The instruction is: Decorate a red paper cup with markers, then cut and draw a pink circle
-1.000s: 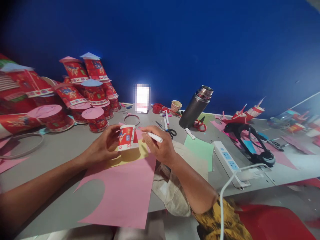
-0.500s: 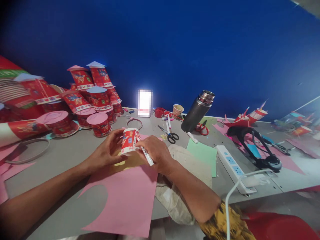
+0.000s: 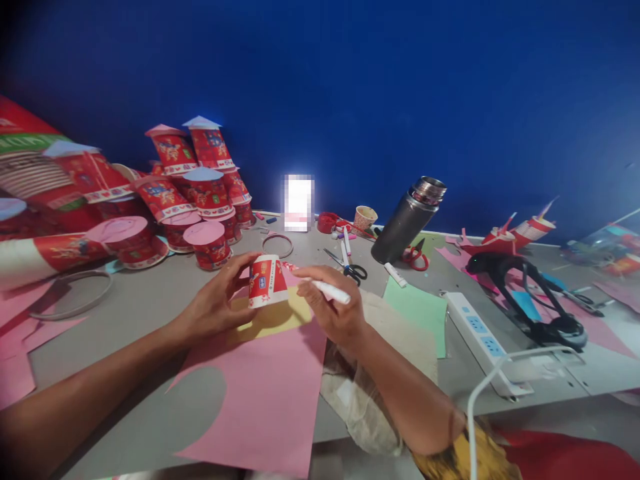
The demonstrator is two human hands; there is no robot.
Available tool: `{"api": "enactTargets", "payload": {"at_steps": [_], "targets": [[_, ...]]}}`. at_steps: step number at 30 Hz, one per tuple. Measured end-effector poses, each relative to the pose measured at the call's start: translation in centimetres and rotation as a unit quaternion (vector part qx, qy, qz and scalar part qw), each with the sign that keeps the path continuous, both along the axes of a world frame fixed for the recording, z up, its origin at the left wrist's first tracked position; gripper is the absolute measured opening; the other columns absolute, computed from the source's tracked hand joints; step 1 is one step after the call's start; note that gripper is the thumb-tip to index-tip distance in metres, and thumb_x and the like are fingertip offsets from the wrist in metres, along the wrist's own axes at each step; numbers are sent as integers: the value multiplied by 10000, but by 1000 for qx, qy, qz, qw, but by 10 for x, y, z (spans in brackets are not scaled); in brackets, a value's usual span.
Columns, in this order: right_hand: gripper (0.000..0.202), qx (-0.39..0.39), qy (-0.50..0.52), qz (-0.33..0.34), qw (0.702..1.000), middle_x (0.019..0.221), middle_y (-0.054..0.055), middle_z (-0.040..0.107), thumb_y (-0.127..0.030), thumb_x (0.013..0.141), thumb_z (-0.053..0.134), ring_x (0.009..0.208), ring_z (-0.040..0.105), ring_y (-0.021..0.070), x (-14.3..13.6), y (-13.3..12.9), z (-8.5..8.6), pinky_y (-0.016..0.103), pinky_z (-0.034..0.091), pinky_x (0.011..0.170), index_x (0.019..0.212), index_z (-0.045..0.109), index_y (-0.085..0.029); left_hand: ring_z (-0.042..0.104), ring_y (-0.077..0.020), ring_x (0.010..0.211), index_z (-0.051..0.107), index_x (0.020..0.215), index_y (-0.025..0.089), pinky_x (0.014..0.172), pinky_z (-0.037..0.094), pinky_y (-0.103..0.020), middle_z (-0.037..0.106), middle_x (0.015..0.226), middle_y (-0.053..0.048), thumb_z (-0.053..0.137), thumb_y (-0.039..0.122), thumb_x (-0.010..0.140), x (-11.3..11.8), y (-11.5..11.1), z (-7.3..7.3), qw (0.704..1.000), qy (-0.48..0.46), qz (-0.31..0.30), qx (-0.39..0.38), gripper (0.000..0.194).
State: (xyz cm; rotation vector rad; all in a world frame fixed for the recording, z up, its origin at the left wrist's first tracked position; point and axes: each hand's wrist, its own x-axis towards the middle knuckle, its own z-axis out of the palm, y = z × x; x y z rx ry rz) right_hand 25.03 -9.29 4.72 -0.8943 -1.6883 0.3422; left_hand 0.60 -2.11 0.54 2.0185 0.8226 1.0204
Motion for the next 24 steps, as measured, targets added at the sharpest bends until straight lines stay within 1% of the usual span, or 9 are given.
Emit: {"api": "enactTargets", "payload": {"at_steps": [2,5,8,10,13,17,21,24], "targets": [[225,-77,72,12,994,887,52,783,-417,1054,649,713,719,168,1,-4,-2,286,561,630,1112,781,-245,532,-360,1450,423,1502,286,1194,503,-584,483,1548,-127,774,243,765,0,-1,1,1000,11,9,9,818],[263,-160,148,28,976,805,38,770,-483,999,721,652,685,143,2,-4,-15,244,538,573,1028,794,-232,559,-350,1411,443,1451,272,1173,521,-572,509,1491,-121,773,252,764,3,-7,1,1000,17,21,-2,762],[257,-190,207,22,959,683,1,711,-466,954,771,575,611,111,2,0,-28,209,492,532,895,758,-217,590,-320,1356,444,1417,273,1149,540,-548,507,1449,-106,752,233,753,7,-13,1,999,7,14,-30,733],[227,-196,221,16,955,656,-12,682,-424,945,773,559,585,104,2,2,-32,201,469,521,869,732,-214,600,-307,1330,442,1404,275,1128,553,-538,495,1446,-102,747,214,739,9,-15,1,999,2,11,-44,735],[149,-193,195,13,961,677,-12,677,-342,929,758,569,587,109,0,1,-29,205,457,521,872,710,-213,623,-293,1289,445,1393,270,1075,588,-501,499,1429,-102,792,262,767,11,-18,4,998,5,12,-61,716],[99,-155,122,13,980,704,-11,666,-257,914,708,599,593,117,-5,-6,-20,230,469,564,828,686,-214,676,-259,1183,440,1391,268,969,635,-436,490,1425,-104,816,342,799,13,-20,12,998,-3,-1,-69,706],[91,-139,68,3,988,687,-28,632,-230,901,695,547,530,105,-7,-9,-15,237,442,542,815,669,-217,672,-281,1186,462,1361,269,926,642,-423,529,1382,-102,814,329,785,14,-21,15,998,-3,3,-56,677],[94,-133,49,-4,990,686,-27,633,-242,905,687,535,525,105,-8,-8,-15,231,423,513,818,660,-218,689,-271,1143,460,1356,262,884,647,-401,538,1373,-112,786,297,788,13,-21,16,999,2,-6,-49,656]]}}
